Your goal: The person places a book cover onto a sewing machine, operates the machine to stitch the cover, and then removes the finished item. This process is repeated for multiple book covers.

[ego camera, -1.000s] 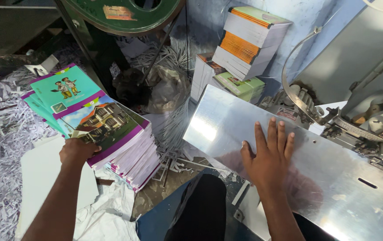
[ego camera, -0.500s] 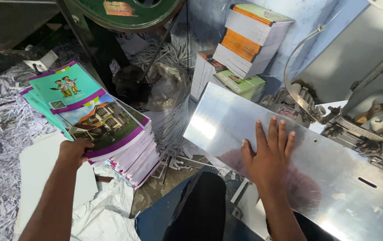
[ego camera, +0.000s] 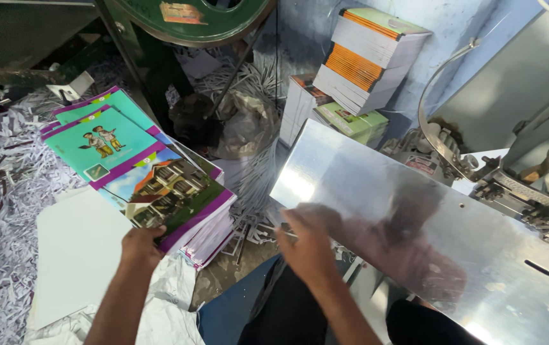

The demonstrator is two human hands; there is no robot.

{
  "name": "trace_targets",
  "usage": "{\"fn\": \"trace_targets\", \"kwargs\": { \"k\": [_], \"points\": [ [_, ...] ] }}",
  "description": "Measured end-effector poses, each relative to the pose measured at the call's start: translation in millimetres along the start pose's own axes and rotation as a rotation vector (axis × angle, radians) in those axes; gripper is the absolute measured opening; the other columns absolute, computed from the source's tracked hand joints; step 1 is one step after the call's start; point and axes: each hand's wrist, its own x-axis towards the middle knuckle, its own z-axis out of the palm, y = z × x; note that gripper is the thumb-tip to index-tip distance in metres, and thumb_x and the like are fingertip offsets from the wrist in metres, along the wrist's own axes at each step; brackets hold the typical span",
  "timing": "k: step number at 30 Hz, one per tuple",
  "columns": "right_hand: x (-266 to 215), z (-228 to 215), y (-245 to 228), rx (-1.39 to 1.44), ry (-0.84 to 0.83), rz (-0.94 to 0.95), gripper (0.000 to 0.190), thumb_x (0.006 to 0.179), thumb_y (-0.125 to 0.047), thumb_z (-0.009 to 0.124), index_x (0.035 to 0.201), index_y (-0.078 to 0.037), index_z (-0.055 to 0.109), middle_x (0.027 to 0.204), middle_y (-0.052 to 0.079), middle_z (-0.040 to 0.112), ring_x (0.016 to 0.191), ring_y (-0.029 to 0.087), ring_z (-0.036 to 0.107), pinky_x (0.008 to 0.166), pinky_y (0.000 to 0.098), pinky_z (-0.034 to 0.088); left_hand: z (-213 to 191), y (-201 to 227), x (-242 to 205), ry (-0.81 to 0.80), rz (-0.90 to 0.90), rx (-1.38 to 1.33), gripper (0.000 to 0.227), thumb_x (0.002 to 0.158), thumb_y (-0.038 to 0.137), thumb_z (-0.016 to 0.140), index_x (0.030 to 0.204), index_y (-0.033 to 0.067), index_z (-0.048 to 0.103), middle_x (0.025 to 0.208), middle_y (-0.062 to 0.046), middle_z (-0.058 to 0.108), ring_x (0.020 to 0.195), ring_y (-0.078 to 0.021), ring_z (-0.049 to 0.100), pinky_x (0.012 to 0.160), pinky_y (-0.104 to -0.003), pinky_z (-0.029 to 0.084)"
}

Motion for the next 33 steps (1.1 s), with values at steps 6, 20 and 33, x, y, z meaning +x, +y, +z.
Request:
{"fn": "trace_targets", "kwargs": {
  "k": [6, 20, 33],
  "points": [
    [5, 60, -12, 0.424, -0.178, 0.355, 0.049, 0.088, -0.033, 0.072, 0.125, 0.000, 0.068, 0.113, 0.019, 0.077, 0.108, 0.028, 0.077, 0.089, 0.0356, 0.058, 10, -35, -25, -0.062, 0.179, -0.060, 0.036, 0.084, -0.019, 0.062, 0.118, -0.0078, 0.056, 0.116, -0.019, 0.064, 0.104, -0.0356, 0.067, 0.089, -0.046, 0.060],
    [17, 147, -19, 0.786, -0.236, 0.603, 0.030, 0.093, -0.014, 0.068, 0.120, -0.004, 0.068, 0.097, 0.005, 0.076, 0.084, 0.012, 0.070, 0.075, 0.0299, 0.054, 42, -51, -114, -0.112, 0.097, -0.074, 0.040, 0.087, 0.001, 0.064, 0.124, 0.0035, 0.048, 0.115, -0.013, 0.060, 0.102, -0.0270, 0.063, 0.081, -0.043, 0.056],
    [17, 137, 22, 0.590, -0.191, 0.428, 0.030, 0.092, -0.004, 0.066, 0.122, -0.004, 0.069, 0.099, 0.012, 0.079, 0.089, 0.019, 0.078, 0.077, 0.0317, 0.057, 94, 18, -83, -0.375, 1.011, 0.826, 0.045, 0.082, 0.001, 0.067, 0.126, 0.0085, 0.060, 0.132, -0.012, 0.061, 0.126, -0.0279, 0.057, 0.105, -0.041, 0.049]
  ]
}}
